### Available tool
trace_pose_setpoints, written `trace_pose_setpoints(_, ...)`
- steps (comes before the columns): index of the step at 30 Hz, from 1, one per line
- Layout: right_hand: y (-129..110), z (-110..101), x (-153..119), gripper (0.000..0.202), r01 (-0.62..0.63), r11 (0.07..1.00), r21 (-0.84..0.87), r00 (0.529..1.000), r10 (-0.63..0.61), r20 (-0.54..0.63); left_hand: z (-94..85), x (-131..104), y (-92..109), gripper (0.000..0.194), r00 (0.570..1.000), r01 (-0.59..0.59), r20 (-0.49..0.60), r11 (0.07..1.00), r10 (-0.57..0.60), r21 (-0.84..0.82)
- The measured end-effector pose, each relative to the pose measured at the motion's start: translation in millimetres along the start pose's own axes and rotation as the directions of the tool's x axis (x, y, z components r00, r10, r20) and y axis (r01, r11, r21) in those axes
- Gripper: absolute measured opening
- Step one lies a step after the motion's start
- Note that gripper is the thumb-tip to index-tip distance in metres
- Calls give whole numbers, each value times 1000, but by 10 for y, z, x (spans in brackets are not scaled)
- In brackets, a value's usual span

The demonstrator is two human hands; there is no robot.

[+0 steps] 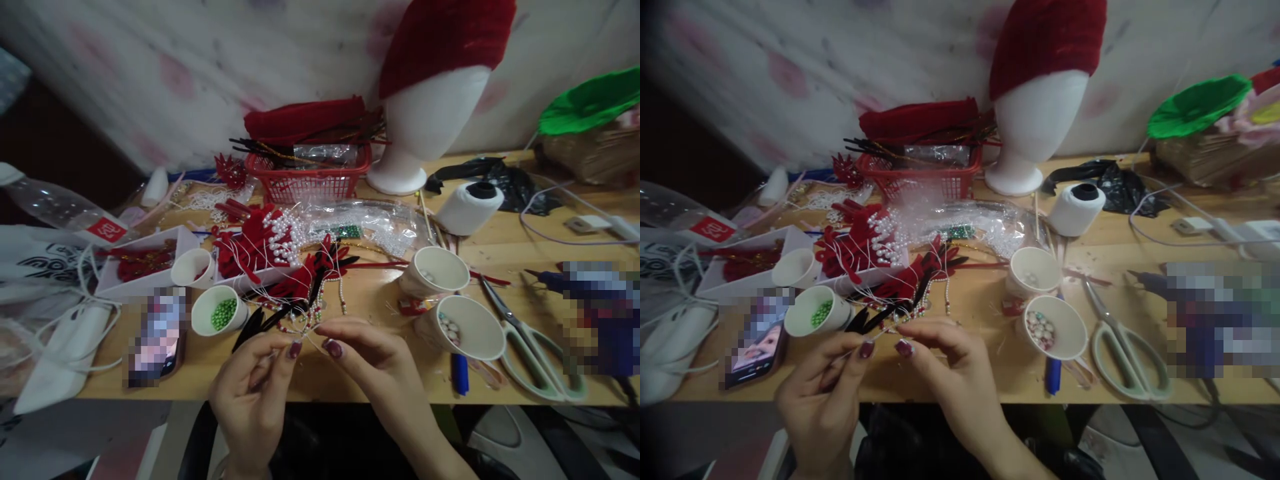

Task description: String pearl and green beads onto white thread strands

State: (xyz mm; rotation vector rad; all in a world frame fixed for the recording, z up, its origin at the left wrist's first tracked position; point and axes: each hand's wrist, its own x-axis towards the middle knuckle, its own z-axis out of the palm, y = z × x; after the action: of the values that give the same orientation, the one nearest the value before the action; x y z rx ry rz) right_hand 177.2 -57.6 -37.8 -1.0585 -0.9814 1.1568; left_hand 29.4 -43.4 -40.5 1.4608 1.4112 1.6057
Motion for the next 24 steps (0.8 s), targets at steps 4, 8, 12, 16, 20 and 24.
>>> trace_pose_setpoints(4, 89, 151, 50, 14, -183, 923, 337, 983, 166, 78, -1, -10, 9, 5, 999, 1, 47, 1000, 0, -8)
trace_pose_setpoints(8, 129, 219, 68, 9, -116, 903, 413, 993, 116, 24, 17, -56, 19, 4, 992, 45, 122, 998, -38, -52)
trace_pose_setpoints(12, 137, 183, 46, 8, -18, 919, 394, 1000, 27, -16, 72, -166, 50, 12, 981, 185, 63, 981, -181, -59)
trace_pose_setpoints(16, 112, 114, 57, 9, 40, 930, 365, 998, -22, -53, 133, -242, 79, 19, 964, 263, 54, 961, -260, -84)
trace_pose_setpoints(20, 67, 73, 97, 10, 58, 938, 340, 997, -37, -69, 165, -245, 79, 22, 956, 292, 58, 950, -287, -113)
trace_pose_setpoints(24, 37, 62, 108, 12, 84, 943, 322, 995, -60, -83, 189, -249, 109, 21, 950, 311, 70, 943, -304, -120)
